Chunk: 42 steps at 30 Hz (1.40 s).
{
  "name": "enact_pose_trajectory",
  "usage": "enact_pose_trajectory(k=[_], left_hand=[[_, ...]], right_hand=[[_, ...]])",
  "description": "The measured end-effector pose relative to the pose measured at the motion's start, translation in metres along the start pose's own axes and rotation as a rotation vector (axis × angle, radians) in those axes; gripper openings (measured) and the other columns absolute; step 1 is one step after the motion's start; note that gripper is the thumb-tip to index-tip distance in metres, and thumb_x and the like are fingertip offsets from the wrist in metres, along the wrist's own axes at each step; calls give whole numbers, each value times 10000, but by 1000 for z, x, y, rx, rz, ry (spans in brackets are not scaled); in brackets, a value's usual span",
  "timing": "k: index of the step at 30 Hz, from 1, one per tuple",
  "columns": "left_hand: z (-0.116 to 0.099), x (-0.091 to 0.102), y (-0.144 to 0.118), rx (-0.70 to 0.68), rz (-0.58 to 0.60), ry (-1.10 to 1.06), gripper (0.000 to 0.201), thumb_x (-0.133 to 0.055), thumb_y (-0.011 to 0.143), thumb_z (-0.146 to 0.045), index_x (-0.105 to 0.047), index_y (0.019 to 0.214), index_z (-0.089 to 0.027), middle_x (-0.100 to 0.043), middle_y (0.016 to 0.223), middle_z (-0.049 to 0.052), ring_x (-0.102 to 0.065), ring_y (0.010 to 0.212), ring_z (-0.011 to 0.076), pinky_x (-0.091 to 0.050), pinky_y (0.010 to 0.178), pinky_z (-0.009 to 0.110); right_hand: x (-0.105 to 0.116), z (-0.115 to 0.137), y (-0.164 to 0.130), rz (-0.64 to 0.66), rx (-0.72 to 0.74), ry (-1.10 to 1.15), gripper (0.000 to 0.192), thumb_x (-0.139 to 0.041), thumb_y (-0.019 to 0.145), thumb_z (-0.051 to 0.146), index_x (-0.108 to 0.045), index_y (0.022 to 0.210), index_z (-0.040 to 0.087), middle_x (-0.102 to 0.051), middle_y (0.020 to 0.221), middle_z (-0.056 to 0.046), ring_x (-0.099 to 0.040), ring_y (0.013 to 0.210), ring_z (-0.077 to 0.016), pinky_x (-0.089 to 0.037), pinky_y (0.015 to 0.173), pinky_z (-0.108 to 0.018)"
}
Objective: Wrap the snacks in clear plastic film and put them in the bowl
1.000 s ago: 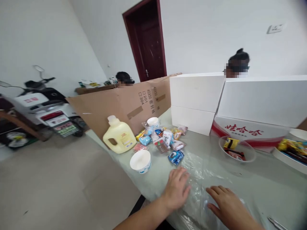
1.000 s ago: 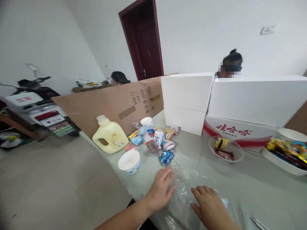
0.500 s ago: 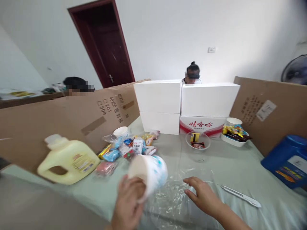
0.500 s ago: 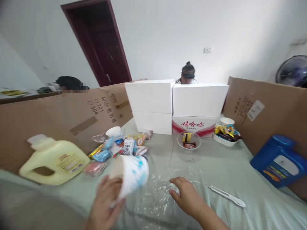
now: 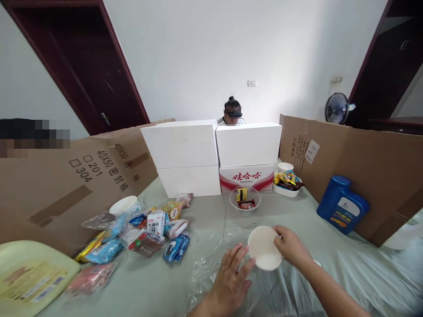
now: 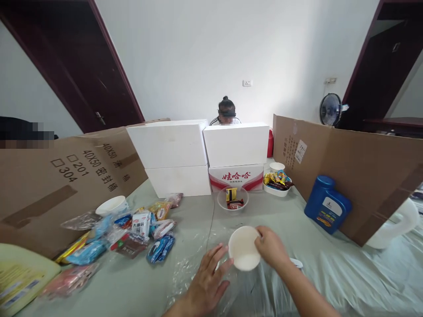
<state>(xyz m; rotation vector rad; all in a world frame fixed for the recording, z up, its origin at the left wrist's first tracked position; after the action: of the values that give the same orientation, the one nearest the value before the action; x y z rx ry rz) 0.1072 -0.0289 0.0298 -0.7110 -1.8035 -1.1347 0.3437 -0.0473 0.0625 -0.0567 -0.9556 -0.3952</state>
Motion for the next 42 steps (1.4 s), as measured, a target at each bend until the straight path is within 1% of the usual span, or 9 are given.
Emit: enact_pose_trajectory(k=[6,10,14,17,20,24,30,33,42], left_hand=[[10,-13,-32,118,311,-170,517,-635,787,-321,-517,1285,-243,-529,1364,88,-406,1323,322,-341,1106,501],[14,9,-39,128,258,-218,402,-548,874,-345,-551,1254,-214,-550,1328,96,-434,1291,288,-329,1107,492],[29,32,-47,186,137,-292,274,-491,901,-283,-621,1126,-193,-632,1126,91,-533,1111,232,-409,1022,426],[36,36,-53,211,167,-323,234,-483,905,-266,-648,1051,-187,-650,1032,76,-542,1036,214,-433,966,387],[35,37,-60,175,237,-333,214,-508,899,-295,-662,1012,-196,-654,979,63,-534,1038,215,-420,965,370],[38,48,-87,127,331,-391,289,-627,820,-481,-679,956,-232,-657,983,52,-545,1063,230,-402,999,372],[49,55,-136,146,480,-337,553,-706,731,-482,-587,1218,-249,-520,1380,84,-362,1358,307,-276,1127,482],[51,58,-142,192,373,-379,171,-551,867,-263,-667,990,-237,-600,1281,66,-419,1324,255,-338,1096,443],[98,53,-93,770,25,-599,130,-501,854,-285,-554,794,-183,-594,642,-28,-571,605,133,-442,604,229]], right_hand=[[54,-59,73,-168,-329,-167,391,-453,774,201,-678,1059,57,-681,993,-224,-645,915,-357,-489,741,-429],[53,-53,81,-235,-388,-255,538,-458,863,370,-576,1195,-37,-573,1158,-344,-556,1088,-444,-446,844,-553],[19,25,31,-224,274,-167,553,-453,904,457,-466,1343,121,-511,1338,-209,-427,1280,-331,-342,1048,-510],[-33,86,-42,290,871,-13,737,-615,802,547,-393,1416,206,-530,1352,-137,-412,1315,-292,-293,1105,-475],[-70,102,-97,611,1018,-14,748,-701,745,487,-432,1396,234,-562,1322,-118,-457,1274,-297,-271,1109,-498],[-81,73,-116,611,825,-51,244,-498,921,238,-628,1128,234,-666,1089,-77,-582,1052,-216,-439,941,-405],[-67,36,-129,508,670,102,246,-406,970,234,-626,1078,248,-666,1108,-58,-555,1135,-202,-440,978,-389],[-67,26,-130,444,535,205,242,-419,971,300,-625,1089,252,-678,1057,-63,-591,1069,-211,-472,935,-393],[-80,8,-85,116,-12,439,411,-365,929,530,-638,940,224,-657,712,-40,-640,673,-206,-527,653,-328]])
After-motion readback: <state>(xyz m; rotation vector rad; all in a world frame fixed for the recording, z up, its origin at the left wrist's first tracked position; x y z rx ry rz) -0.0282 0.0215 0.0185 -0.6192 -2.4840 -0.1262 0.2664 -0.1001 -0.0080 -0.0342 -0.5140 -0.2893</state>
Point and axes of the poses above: each hand's wrist, its own y-axis towards the middle knuckle, its own x-axis out of the back of the hand, z = x × y, the point moved 5 cm from there along y, towards the middle knuckle
